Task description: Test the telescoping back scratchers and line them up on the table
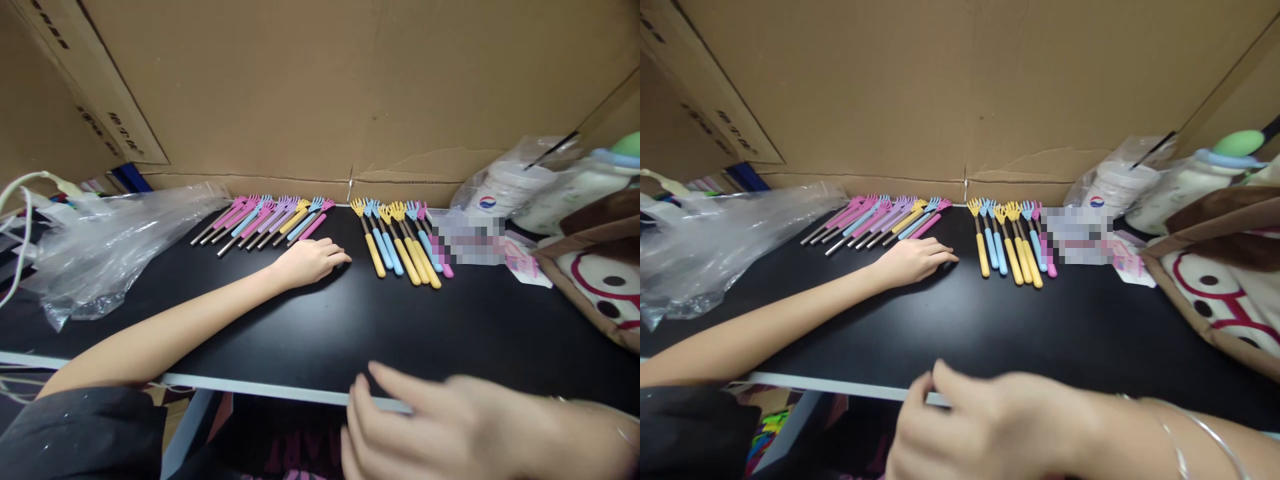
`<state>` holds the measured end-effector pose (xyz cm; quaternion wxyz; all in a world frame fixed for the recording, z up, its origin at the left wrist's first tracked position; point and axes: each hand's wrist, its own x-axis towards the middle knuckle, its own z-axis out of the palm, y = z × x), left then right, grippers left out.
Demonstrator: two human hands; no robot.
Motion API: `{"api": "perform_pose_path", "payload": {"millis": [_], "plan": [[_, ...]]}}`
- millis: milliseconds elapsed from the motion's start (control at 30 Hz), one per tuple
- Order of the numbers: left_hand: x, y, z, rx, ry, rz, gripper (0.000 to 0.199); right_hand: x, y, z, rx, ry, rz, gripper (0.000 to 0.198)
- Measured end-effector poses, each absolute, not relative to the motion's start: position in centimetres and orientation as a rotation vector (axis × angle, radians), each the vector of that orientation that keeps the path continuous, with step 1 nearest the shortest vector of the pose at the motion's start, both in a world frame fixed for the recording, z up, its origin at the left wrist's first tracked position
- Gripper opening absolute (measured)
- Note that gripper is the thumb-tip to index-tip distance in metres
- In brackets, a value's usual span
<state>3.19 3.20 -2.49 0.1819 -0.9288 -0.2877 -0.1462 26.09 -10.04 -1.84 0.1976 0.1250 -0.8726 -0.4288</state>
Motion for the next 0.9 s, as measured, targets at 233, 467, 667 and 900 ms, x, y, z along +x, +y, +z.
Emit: {"api": "perform_pose_path", "payload": {"millis": [233,467,667,900], "plan": [[3.1,3.3,-2.6,-2.611,-0.817,-0.448,0.03,23.2,-1.8,0.9,0.041,-2.754,-0.649,0.017],[3.1,3.1,-2.6,-2.604,-0.851,-0.492,0.03,23.8,-0.9,-1.8,-0.141,-2.747,-0.518,0.014],[2.0,3.8,-2.4,-2.546,-0.97,-0.521,0.028,23.8,-0.7,-1.9,-0.185,-2.745,-0.468,0.015],[-0.4,5.3,-1.5,-2.235,-1.311,-0.514,0.026,24.0,-0.6,-2.0,-0.181,-2.734,-0.474,0.014]]}}
